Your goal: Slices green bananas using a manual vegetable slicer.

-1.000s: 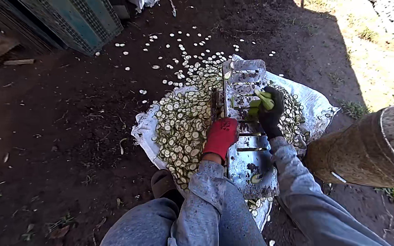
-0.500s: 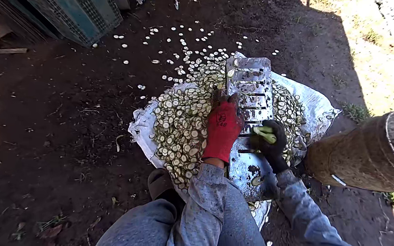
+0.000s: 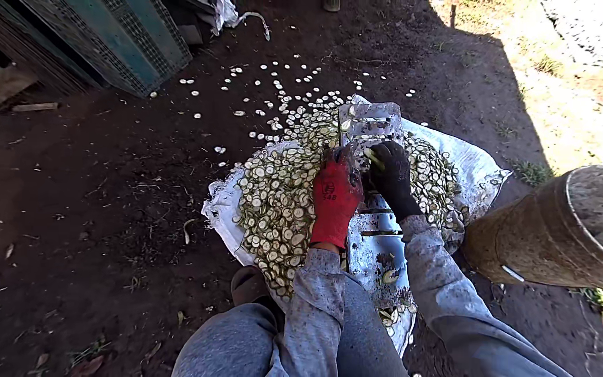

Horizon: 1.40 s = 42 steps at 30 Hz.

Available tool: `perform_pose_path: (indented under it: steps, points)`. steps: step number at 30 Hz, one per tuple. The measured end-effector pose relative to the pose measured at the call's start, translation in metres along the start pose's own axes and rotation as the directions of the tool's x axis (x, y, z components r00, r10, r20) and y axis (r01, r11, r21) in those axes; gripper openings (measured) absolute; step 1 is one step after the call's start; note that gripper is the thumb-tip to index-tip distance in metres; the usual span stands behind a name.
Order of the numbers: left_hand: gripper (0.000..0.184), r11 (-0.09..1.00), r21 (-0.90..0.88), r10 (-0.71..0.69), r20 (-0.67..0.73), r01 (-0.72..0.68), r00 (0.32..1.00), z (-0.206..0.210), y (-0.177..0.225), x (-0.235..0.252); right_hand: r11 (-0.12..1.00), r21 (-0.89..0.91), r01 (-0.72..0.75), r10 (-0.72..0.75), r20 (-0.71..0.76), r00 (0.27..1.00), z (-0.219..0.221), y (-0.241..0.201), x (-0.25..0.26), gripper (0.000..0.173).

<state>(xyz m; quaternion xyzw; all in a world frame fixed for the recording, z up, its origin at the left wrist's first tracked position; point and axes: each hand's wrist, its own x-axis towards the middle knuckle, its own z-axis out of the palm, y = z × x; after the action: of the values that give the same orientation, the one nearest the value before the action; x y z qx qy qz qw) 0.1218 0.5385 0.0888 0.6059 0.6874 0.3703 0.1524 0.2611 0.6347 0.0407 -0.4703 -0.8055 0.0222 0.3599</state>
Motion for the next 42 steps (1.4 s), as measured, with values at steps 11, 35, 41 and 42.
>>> perform_pose_path:
  steps: [11, 35, 41, 42]
  points:
    - [0.047, 0.989, -0.129, 0.051, -0.116, -0.066, 0.992, -0.005, -0.005, 0.003, 0.935, 0.205, 0.288, -0.254, -0.179, 0.951, -0.004, 0.041, -0.060, 0.019]
    - [0.045, 0.985, -0.160, 0.032, -0.167, -0.060, 0.985, -0.013, -0.014, 0.004, 0.998, 0.065, 0.019, -0.015, -0.055, 0.998, 0.012, 0.050, 0.013, 0.026]
    - [0.043, 0.974, -0.203, 0.050, -0.227, -0.098, 0.973, -0.014, -0.007, 0.006, 0.972, 0.197, 0.125, -0.122, -0.030, 0.992, -0.031, -0.003, -0.167, 0.032]
    - [0.043, 0.975, -0.196, 0.061, -0.215, -0.104, 0.975, -0.013, -0.007, 0.005, 0.969, 0.208, 0.134, -0.127, -0.044, 0.991, -0.025, 0.002, -0.152, 0.029]
